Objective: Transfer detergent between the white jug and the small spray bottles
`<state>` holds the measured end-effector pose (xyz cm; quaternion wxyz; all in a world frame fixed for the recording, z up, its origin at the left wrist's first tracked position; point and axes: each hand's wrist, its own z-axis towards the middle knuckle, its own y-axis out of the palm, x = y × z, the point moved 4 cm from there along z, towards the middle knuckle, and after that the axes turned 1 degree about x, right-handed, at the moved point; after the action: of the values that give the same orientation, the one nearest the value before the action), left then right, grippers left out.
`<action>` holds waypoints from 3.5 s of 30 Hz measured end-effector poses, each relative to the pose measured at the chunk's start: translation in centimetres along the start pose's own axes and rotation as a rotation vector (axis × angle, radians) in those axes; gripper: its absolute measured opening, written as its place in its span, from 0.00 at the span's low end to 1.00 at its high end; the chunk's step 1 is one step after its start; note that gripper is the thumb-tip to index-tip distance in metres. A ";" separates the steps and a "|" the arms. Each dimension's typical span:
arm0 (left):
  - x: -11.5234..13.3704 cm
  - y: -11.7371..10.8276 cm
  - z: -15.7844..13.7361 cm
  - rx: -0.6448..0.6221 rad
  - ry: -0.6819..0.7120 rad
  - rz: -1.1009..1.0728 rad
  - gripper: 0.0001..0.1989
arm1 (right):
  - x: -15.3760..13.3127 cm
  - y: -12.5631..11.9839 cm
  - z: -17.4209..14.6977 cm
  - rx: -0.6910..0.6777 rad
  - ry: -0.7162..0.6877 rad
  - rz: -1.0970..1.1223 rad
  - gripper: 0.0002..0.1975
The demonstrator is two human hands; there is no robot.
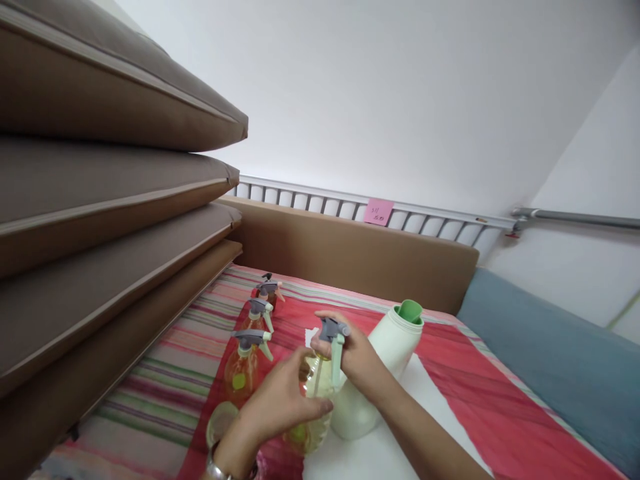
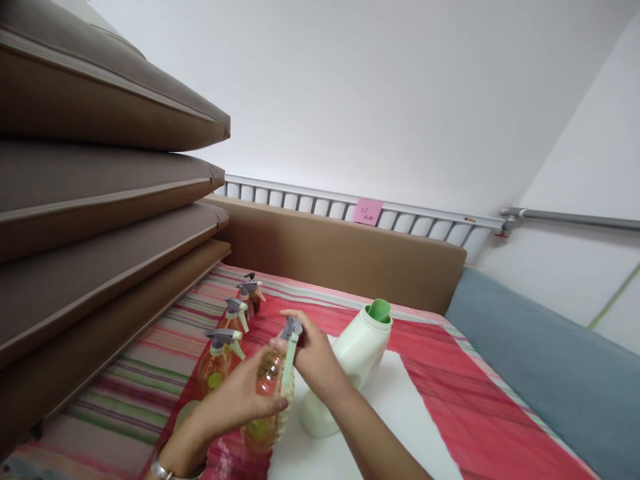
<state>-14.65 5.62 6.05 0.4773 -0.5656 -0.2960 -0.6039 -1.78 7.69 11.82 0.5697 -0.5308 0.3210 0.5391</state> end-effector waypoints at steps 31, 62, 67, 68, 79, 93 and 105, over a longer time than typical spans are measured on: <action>1.3 0.7 0.4 0.169 -0.026 -0.118 0.27 | -0.5 -4.3 -2.8 0.107 0.057 0.294 0.18; 2.1 2.0 -0.7 -0.153 0.025 -0.135 0.26 | -6.8 -5.5 -1.0 -0.173 -0.430 -1.094 0.12; 2.1 1.9 -0.7 -0.179 0.010 -0.123 0.27 | -8.3 -5.5 -1.3 -0.269 -0.575 -1.233 0.09; 2.2 2.0 -0.7 -0.192 0.018 -0.131 0.27 | -8.5 -5.5 -1.3 -0.279 -0.587 -1.234 0.09; 1.5 1.0 -0.5 0.131 0.117 0.175 0.28 | -5.7 -5.7 -1.3 -0.049 0.124 -0.471 0.15; 0.9 1.3 -0.4 0.049 0.059 0.127 0.28 | -8.6 -6.0 -1.7 -0.288 -0.009 -0.344 0.03; 1.3 -2.8 -0.3 0.238 0.022 0.096 0.24 | -6.4 -13.0 -2.1 0.238 0.056 -0.511 0.12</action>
<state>-17.18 6.12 7.74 0.5725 -0.5118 -0.3329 -0.5472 9.68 5.87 20.70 0.7364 -0.5388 0.2532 0.3215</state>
